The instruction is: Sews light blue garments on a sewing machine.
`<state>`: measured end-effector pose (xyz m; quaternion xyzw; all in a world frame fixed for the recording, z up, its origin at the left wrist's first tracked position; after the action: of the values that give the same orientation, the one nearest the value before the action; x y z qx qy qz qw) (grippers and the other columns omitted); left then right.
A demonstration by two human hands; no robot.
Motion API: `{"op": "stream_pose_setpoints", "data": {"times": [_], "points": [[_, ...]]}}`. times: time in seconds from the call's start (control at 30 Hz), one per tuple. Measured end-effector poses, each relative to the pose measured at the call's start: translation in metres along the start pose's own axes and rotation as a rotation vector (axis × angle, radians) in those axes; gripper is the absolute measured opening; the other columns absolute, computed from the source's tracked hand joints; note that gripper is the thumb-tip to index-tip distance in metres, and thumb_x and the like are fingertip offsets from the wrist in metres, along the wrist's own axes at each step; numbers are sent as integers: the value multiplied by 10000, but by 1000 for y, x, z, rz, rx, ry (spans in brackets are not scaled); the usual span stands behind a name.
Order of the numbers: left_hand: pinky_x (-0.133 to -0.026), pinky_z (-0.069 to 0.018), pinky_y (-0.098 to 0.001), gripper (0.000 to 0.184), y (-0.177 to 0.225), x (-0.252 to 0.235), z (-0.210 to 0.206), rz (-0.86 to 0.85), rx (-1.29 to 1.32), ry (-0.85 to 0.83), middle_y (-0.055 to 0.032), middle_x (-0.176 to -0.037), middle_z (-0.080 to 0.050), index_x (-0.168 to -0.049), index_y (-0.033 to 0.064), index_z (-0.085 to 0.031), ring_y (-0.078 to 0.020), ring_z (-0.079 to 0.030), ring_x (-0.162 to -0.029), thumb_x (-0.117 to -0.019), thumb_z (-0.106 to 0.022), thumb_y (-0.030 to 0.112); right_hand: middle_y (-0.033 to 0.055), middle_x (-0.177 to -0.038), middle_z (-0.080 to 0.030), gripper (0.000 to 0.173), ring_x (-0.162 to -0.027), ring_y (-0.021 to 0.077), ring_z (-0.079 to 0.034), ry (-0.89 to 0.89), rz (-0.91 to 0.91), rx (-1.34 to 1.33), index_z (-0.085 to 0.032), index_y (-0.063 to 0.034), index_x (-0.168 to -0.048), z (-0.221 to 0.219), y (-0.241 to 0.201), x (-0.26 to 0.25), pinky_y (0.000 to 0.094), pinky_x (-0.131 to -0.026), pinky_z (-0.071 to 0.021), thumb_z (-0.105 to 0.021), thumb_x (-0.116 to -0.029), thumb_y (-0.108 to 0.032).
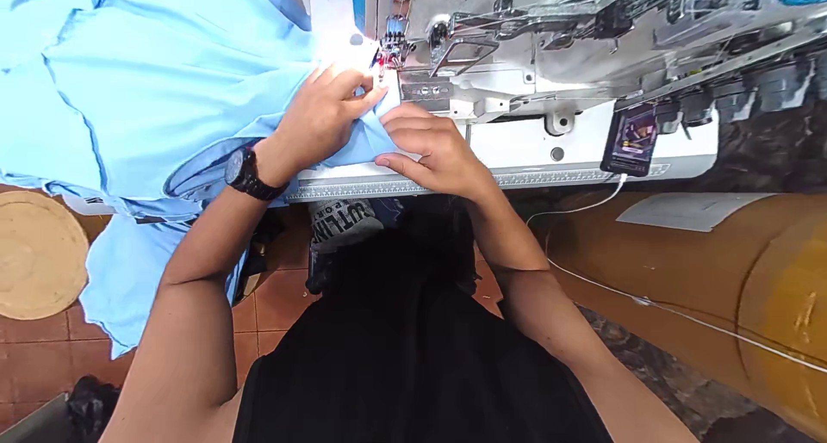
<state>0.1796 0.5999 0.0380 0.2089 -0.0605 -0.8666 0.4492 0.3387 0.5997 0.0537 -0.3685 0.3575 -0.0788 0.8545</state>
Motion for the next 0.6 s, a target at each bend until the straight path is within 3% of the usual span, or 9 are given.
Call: {"op": "stream_pose_setpoints", "data": {"times": [0.13,0.23,0.33,0.4,0.47,0.6], "points": [[-916,-447,-564,384,26,5,7,115,65,74,-220,-1210,-647,-1216,-18,-703,-417,-598,-1098,-912,-489,-112,169,-960,-735,233,-1093,271,-681,-49,19,-23,-724,42,-827,18,-3,-17,389,-1019,-511,-675,-977,-130],[-925,-440,-568,439,26,-3,1,163,19,64,-196,-1257,-653,-1285,40,-701,-415,-596,-1131,-927,-499,-114,144,-935,-730,227,-1067,255,-682,-44,13,19,-726,26,-811,22,-2,-12,381,-1005,-519,-676,-962,-137],[-900,-461,-564,506,-5,-5,-5,49,-22,4,-187,-1200,-673,-1349,211,-694,-408,-622,-1093,-991,-469,-66,114,-923,-737,222,-1077,248,-679,-3,-18,60,-738,-5,-806,7,5,5,412,-1002,-515,-686,-963,-153],[-904,-458,-569,572,-16,-3,1,-78,-15,-83,-203,-1203,-654,-1391,264,-657,-420,-605,-1121,-987,-447,-82,96,-940,-746,223,-1103,250,-672,28,-27,152,-739,-31,-816,-9,10,16,496,-1027,-443,-682,-970,-182],[-904,-459,-579,623,-18,-3,4,-137,-31,-158,-212,-1228,-637,-1437,287,-610,-435,-594,-1150,-975,-443,-96,70,-968,-757,211,-1119,235,-663,58,-36,225,-753,-55,-846,-18,16,23,544,-1029,-376,-675,-973,-204],[-926,-475,-574,595,-18,-2,8,-138,-53,-159,-215,-1230,-636,-1435,245,-614,-431,-601,-1148,-979,-449,-101,60,-1003,-764,187,-1132,222,-657,98,-38,213,-770,-64,-885,-19,22,27,548,-1047,-359,-679,-970,-203]]}}
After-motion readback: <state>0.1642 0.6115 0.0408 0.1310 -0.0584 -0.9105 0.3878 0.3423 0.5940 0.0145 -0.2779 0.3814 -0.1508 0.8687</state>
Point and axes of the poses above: each hand's wrist, its own x-axis away from the middle knuckle, its own z-axis out of the back of the hand, y = z × x, the point moved 6 cm from there along -x, towards the middle knuckle
